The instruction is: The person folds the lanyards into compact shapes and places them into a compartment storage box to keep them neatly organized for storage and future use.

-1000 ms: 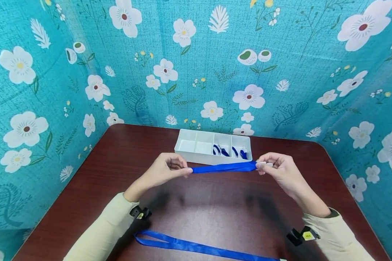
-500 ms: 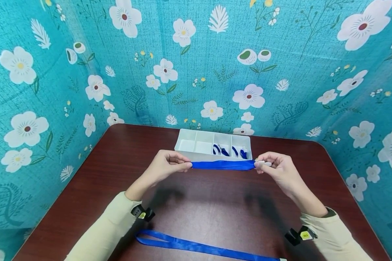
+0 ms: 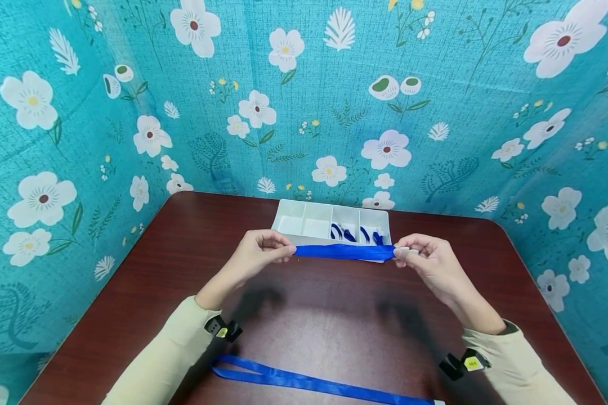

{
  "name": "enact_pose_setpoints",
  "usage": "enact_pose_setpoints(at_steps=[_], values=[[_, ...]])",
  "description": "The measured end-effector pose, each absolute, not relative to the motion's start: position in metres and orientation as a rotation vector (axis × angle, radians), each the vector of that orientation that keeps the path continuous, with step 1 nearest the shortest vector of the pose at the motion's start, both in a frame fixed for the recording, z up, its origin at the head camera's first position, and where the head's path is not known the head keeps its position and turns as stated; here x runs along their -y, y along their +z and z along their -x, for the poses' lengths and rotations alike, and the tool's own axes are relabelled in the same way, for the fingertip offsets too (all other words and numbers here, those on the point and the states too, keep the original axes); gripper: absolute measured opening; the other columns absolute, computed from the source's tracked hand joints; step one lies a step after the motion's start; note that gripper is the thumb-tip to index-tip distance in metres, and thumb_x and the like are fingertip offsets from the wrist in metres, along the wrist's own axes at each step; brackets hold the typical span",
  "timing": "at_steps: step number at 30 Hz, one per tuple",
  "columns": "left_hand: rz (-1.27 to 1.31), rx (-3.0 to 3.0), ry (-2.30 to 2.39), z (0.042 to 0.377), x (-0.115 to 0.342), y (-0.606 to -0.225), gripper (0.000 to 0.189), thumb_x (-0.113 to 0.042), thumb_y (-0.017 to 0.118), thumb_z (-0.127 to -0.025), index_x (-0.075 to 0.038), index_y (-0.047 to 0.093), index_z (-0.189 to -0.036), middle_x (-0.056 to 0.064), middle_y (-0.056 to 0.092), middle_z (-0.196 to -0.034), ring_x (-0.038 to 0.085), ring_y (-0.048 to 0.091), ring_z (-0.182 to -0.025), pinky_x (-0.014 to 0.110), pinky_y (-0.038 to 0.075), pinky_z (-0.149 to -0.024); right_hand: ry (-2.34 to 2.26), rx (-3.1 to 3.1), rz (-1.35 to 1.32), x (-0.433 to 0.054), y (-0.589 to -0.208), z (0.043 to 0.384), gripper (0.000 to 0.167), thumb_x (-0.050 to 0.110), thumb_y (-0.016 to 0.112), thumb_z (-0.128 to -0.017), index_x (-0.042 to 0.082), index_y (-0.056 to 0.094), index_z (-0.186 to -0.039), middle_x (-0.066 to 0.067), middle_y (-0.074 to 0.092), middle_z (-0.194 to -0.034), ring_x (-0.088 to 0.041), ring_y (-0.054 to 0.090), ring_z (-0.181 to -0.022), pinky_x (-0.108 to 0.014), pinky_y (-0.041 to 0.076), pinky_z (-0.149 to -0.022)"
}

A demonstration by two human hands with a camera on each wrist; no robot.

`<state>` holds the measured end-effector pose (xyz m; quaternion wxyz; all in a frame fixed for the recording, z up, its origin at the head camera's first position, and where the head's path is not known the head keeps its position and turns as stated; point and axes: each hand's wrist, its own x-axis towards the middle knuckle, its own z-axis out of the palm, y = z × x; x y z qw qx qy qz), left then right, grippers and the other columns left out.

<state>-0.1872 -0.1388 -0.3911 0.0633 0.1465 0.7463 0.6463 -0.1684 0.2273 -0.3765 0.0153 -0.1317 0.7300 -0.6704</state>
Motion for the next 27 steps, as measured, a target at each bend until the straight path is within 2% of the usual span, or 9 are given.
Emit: enact_pose_setpoints(at_steps=[4,9,15,18,20,22,25,27], values=[[-0.462,-2.231,1.949,0.1870,0.1399,-0.3922,0.013,-0.008,0.075,-0.089,0.004,0.073,-0.095,0.011,0.073,-0.081,0.019,0.070,-0.072,0.034,0.060,-0.072,-2.229,-2.129,0.400,-0.2255,-0.3773,0.1684,0.009,-0.005,0.063,-0.095,0.001,0.070,-0.096,-0.006,0.072,-0.080,-0.014,0.068,-0.070,-0.024,0.058,-0.072],[-0.495,-2.181,1.962,0.1865,0.1403,-0.3921,0.014,-0.005,0.073,-0.091,0.007,0.071,-0.097,0.019,0.072,-0.085,0.019,0.070,-0.074,0.034,0.060,-0.074,-2.339,-2.054,0.391,-0.2227,-0.3796,0.1676,0.013,-0.008,0.062,-0.094,0.002,0.071,-0.094,-0.005,0.070,-0.078,-0.013,0.066,-0.068,-0.023,0.058,-0.070],[-0.510,-2.141,1.962,0.1866,0.1407,-0.3926,0.013,-0.003,0.071,-0.092,0.008,0.068,-0.100,0.016,0.070,-0.085,0.024,0.069,-0.078,0.033,0.059,-0.076,-2.375,-2.074,0.451,-0.2221,-0.3788,0.1650,0.010,-0.011,0.061,-0.094,-0.005,0.068,-0.097,-0.007,0.070,-0.082,-0.015,0.065,-0.069,-0.023,0.058,-0.071],[-0.542,-2.137,1.989,0.1865,0.1401,-0.3922,0.012,-0.002,0.071,-0.092,0.007,0.068,-0.099,0.025,0.069,-0.088,0.025,0.070,-0.078,0.035,0.060,-0.075,-2.393,-2.070,0.489,-0.2222,-0.3764,0.1644,0.011,-0.013,0.060,-0.093,-0.007,0.068,-0.098,-0.008,0.071,-0.084,-0.017,0.065,-0.070,-0.023,0.058,-0.071],[-0.559,-2.144,2.003,0.1862,0.1394,-0.3913,0.011,-0.002,0.071,-0.091,0.007,0.069,-0.098,0.028,0.068,-0.088,0.019,0.070,-0.075,0.035,0.060,-0.075,-2.407,-2.052,0.498,-0.2224,-0.3752,0.1646,0.012,-0.013,0.059,-0.093,-0.007,0.068,-0.098,-0.008,0.071,-0.084,-0.017,0.065,-0.070,-0.023,0.058,-0.071],[-0.568,-2.152,2.009,0.1858,0.1389,-0.3902,0.010,-0.001,0.072,-0.091,0.006,0.069,-0.097,0.025,0.069,-0.087,0.019,0.070,-0.075,0.037,0.060,-0.075,-2.419,-2.031,0.496,-0.2223,-0.3747,0.1652,0.014,-0.013,0.059,-0.093,-0.005,0.069,-0.098,-0.008,0.071,-0.084,-0.017,0.065,-0.070,-0.023,0.058,-0.071],[-0.570,-2.169,2.010,0.1849,0.1384,-0.3892,0.010,-0.001,0.072,-0.090,0.006,0.069,-0.096,0.015,0.071,-0.083,0.018,0.070,-0.074,0.038,0.060,-0.075,-2.430,-1.992,0.484,-0.2216,-0.3742,0.1661,0.015,-0.013,0.058,-0.094,-0.004,0.070,-0.098,-0.007,0.070,-0.081,-0.017,0.065,-0.069,-0.023,0.057,-0.071],[-0.566,-2.179,2.013,0.1844,0.1379,-0.3889,0.010,-0.001,0.073,-0.090,0.006,0.070,-0.096,0.014,0.071,-0.082,0.019,0.069,-0.073,0.037,0.060,-0.075,-2.427,-1.980,0.472,-0.2205,-0.3738,0.1665,0.016,-0.013,0.058,-0.095,-0.002,0.070,-0.097,-0.007,0.070,-0.080,-0.016,0.065,-0.069,-0.023,0.057,-0.070]])
